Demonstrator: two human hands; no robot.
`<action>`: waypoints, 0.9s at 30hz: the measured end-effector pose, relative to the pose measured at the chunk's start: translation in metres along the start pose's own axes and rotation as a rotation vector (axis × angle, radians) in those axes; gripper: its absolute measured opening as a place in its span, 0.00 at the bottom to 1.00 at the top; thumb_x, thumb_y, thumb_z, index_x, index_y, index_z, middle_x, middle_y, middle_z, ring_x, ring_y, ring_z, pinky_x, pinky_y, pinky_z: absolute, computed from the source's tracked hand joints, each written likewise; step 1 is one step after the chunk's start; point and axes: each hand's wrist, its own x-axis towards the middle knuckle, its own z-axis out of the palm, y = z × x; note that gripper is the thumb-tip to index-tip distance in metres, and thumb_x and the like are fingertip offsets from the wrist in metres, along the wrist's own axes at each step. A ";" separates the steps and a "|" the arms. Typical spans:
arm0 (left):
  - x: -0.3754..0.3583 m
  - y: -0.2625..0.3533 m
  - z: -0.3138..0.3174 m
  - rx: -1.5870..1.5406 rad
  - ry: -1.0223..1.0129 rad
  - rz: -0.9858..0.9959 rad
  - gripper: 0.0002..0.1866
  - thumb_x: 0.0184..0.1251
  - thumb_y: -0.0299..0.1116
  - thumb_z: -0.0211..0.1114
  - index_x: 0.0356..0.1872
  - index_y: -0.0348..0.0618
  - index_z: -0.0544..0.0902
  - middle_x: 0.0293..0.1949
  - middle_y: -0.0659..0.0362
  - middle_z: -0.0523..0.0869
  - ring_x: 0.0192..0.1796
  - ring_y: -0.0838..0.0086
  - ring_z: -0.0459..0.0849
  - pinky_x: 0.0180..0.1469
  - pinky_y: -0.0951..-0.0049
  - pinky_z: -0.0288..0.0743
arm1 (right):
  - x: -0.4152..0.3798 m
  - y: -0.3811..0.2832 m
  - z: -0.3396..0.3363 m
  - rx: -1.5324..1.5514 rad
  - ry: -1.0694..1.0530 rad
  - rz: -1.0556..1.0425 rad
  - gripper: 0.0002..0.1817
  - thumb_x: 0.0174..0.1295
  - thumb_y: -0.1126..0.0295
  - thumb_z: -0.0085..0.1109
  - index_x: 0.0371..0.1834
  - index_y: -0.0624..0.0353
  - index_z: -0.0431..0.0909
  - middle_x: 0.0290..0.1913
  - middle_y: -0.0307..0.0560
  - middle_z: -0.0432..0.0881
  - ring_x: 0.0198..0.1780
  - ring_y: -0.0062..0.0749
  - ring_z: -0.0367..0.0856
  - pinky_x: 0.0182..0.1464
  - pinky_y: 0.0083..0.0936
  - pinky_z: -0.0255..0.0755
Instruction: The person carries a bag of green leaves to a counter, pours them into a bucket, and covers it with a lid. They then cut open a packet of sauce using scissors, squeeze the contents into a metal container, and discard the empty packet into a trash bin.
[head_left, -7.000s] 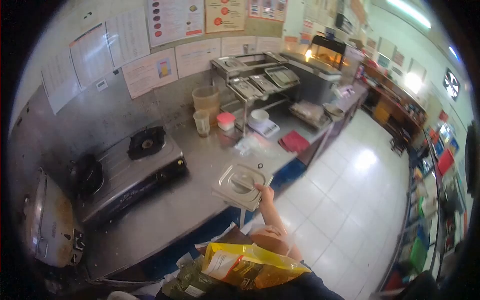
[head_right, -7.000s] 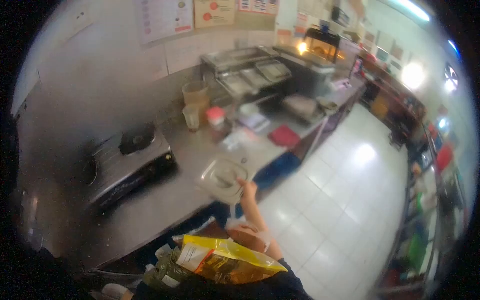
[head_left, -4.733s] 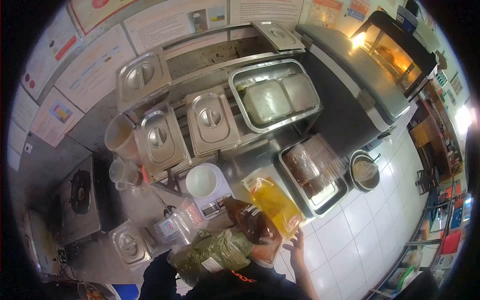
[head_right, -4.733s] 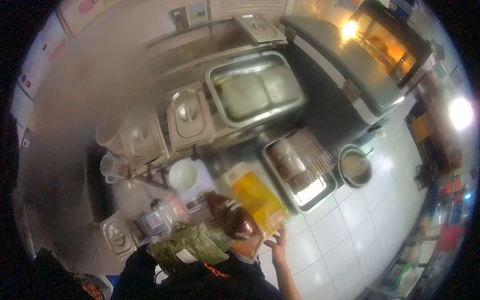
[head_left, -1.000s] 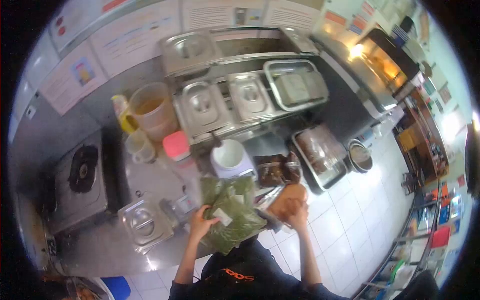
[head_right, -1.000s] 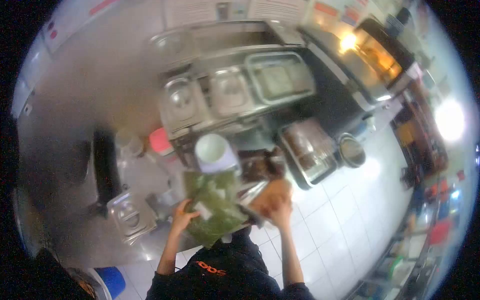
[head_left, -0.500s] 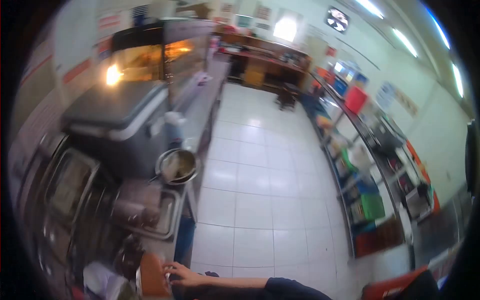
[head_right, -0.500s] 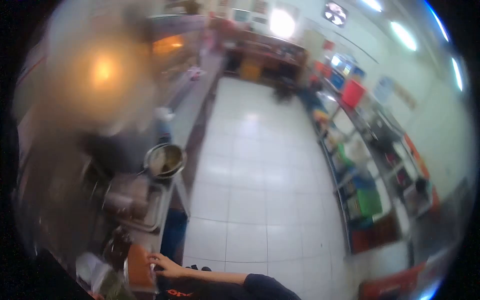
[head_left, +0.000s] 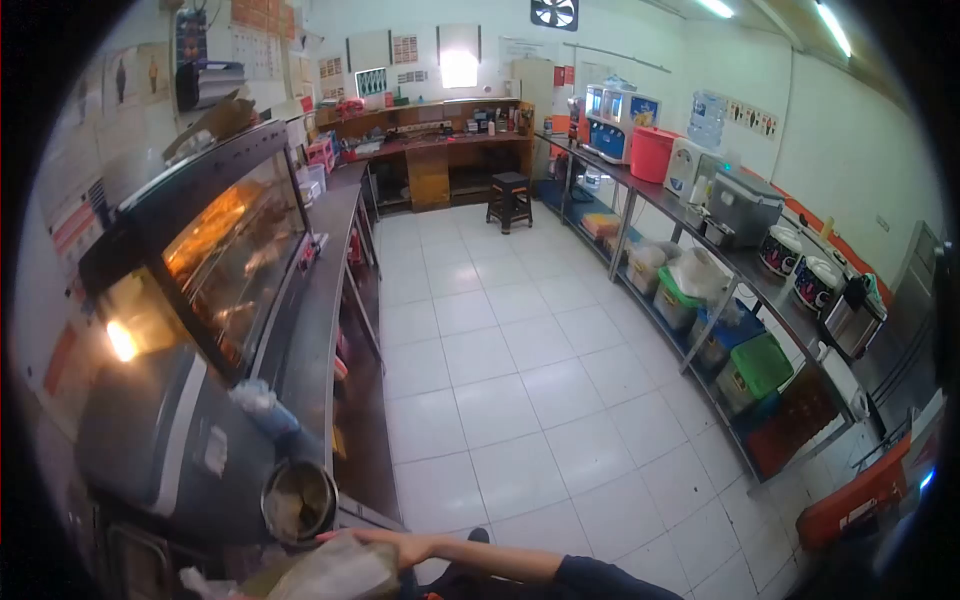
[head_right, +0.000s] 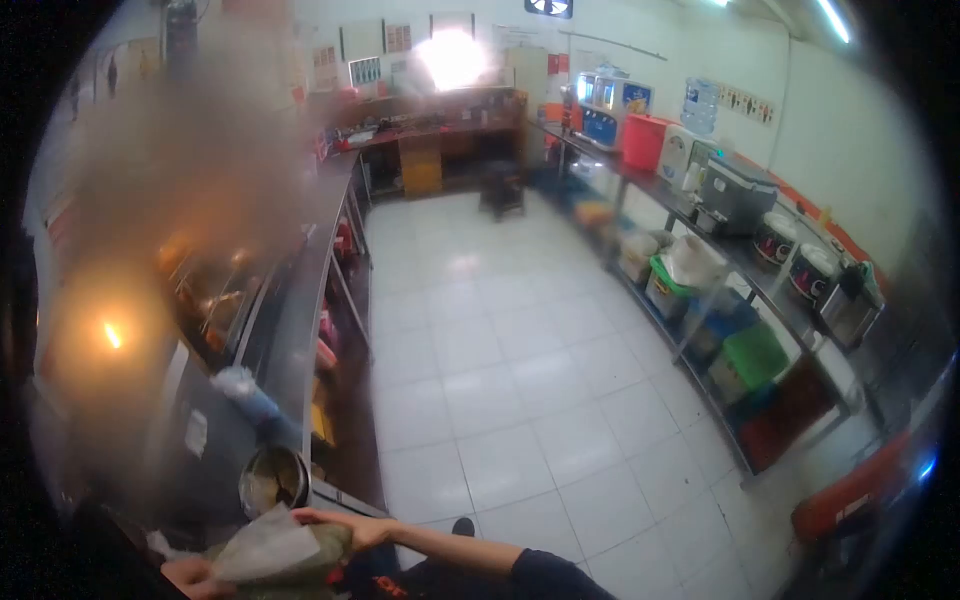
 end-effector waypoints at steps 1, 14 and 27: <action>0.035 -0.011 0.011 -0.075 0.048 0.066 0.12 0.33 0.25 0.56 0.25 0.38 0.81 0.26 0.49 0.79 0.22 0.57 0.77 0.24 0.65 0.69 | -0.013 -0.026 -0.026 0.040 0.053 0.118 0.59 0.35 0.76 0.69 0.70 0.52 0.38 0.66 0.48 0.53 0.66 0.31 0.52 0.67 0.30 0.47; 0.436 -0.067 0.246 -0.515 -0.448 0.404 0.17 0.20 0.28 0.55 0.23 0.43 0.81 0.39 0.53 0.79 0.41 0.59 0.78 0.38 0.69 0.72 | -0.236 -0.114 -0.265 -0.487 0.881 0.028 0.35 0.46 0.68 0.63 0.61 0.61 0.62 0.56 0.50 0.70 0.55 0.34 0.69 0.60 0.31 0.60; 0.740 -0.062 0.461 -1.198 -0.328 0.276 0.11 0.25 0.18 0.54 0.20 0.35 0.75 0.28 0.52 0.85 0.37 0.58 0.84 0.46 0.71 0.74 | -0.350 -0.225 -0.538 0.226 1.273 -0.143 0.30 0.50 0.65 0.59 0.58 0.64 0.65 0.54 0.51 0.71 0.54 0.37 0.70 0.60 0.32 0.62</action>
